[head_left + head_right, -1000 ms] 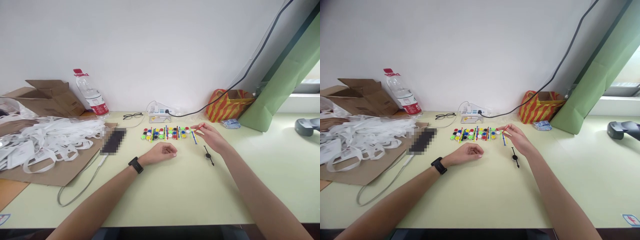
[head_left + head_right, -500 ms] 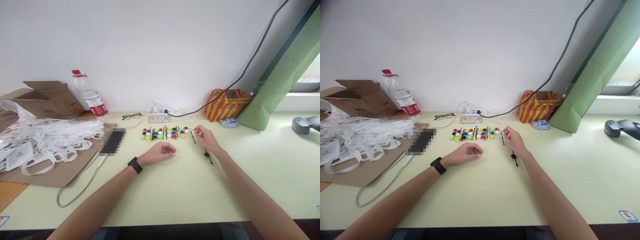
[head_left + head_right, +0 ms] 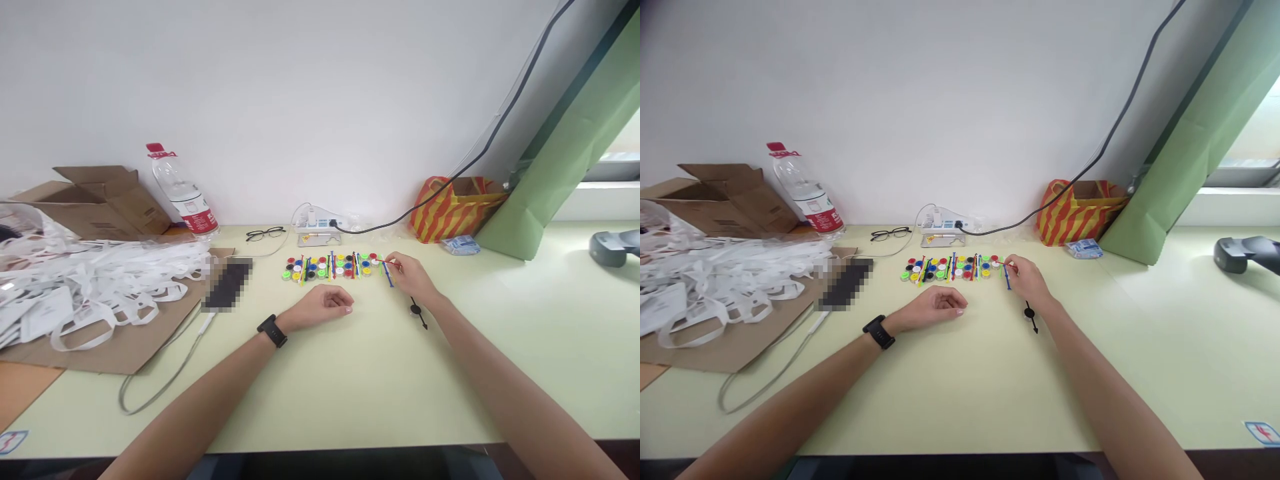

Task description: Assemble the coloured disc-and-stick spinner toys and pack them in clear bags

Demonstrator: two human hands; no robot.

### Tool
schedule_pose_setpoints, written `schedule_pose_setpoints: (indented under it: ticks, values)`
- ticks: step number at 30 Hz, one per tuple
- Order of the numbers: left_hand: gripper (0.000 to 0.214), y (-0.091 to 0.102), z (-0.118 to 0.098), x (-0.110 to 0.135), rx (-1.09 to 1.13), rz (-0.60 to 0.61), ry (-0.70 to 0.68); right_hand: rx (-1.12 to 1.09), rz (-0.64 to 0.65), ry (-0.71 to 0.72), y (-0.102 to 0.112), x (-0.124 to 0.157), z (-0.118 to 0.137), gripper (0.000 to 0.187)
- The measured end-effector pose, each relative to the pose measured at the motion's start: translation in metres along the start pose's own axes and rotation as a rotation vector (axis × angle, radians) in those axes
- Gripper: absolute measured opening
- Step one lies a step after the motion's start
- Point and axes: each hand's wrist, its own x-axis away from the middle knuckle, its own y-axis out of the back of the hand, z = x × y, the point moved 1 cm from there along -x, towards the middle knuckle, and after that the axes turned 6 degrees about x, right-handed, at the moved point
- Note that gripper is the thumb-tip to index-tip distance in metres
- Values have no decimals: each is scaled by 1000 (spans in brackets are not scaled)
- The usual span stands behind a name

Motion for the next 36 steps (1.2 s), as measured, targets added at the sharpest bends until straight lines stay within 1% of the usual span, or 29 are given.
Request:
schedule_pose_setpoints:
  ticks: [8,12,16,19,25,36]
  values:
    - [32,0,1,0,-6,-5,-1,77,35,20,4,1,-1,21]
    - [32,-1,0,1,-6,-6,-4,121,-36,15,10,3,-3,19]
    - [31,-1,0,1,-9,-9,-8,91,-132,-16,13,4,-3,26]
    - [30,-1,-1,1,-17,-5,-7,36,-126,-24,10,5,0,29]
    - [31,-1,0,0,-27,-8,-2,23,-68,17,0,4,2,21]
    - [32,-1,1,0,-16,-3,-19,-13,-90,-7,-7,-1,4,18]
